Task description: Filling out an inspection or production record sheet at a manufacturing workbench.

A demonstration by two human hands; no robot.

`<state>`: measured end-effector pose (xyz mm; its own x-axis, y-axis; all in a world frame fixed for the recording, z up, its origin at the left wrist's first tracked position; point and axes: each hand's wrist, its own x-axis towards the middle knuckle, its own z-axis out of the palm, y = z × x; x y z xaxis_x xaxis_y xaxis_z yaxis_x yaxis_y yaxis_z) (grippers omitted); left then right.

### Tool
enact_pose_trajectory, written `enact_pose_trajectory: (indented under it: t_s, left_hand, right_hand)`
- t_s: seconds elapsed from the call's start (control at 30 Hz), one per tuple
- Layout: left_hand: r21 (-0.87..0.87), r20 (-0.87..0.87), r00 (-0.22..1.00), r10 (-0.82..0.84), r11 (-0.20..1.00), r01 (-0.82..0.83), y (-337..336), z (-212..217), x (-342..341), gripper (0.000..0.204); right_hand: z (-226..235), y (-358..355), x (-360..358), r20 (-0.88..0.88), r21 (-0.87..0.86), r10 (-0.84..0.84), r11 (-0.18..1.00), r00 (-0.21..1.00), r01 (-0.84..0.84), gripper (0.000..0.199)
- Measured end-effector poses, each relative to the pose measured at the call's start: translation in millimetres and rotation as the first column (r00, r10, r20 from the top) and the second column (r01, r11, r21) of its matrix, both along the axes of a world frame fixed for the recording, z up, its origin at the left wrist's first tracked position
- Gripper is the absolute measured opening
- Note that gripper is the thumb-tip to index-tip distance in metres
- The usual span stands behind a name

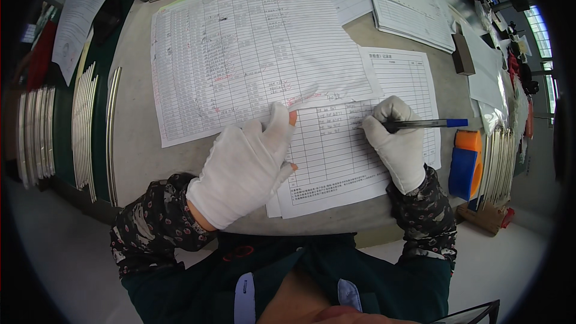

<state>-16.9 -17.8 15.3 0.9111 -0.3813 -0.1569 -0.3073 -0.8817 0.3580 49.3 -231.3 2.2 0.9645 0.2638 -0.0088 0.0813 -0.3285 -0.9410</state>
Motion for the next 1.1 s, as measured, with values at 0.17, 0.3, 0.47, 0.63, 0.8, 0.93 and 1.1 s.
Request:
enact_pose_trajectory:
  t_s: [0.17, 0.3, 0.47, 0.63, 0.8, 0.93, 1.1]
  left_hand:
    - [-0.021, 0.022, 1.0, -0.005, 1.0, 0.006, -1, 2, 0, 0.066]
    - [-0.005, 0.047, 0.999, -0.008, 1.0, 0.009, -1, 2, 0, 0.066]
    - [0.051, 0.056, 0.998, -0.026, 0.998, 0.023, -1, 3, -1, 0.066]
    - [0.03, 0.041, 0.999, -0.015, 0.999, 0.014, -1, 2, 0, 0.065]
    - [0.001, 0.053, 0.998, -0.018, 1.0, 0.018, -1, 2, -1, 0.065]
    - [0.019, 0.066, 0.997, -0.027, 0.999, 0.026, 0, 2, -1, 0.065]
    - [0.018, 0.079, 0.996, -0.037, 0.999, 0.036, 0, 0, -2, 0.065]
  right_hand:
    - [1, -2, 0, -0.017, -0.023, 0.024, 0.999, 1.0, -0.024, 0.019]
    - [2, 0, 0, -0.002, -0.012, -0.004, 1.0, 1.0, 0.003, 0.02]
    - [0, -1, 1, 0.003, -0.01, -0.013, 1.0, 1.0, 0.013, 0.019]
    - [1, -2, 0, -0.013, -0.043, 0.008, 0.999, 1.0, -0.009, 0.02]
    - [3, 0, 1, -0.02, -0.016, -0.016, 1.0, 1.0, 0.016, 0.02]
    - [13, 0, 1, -0.191, 0.097, -0.073, 0.991, 0.979, 0.092, 0.02]
    - [2, -3, 2, -0.052, 0.0, -0.034, 0.999, 0.998, 0.034, 0.022]
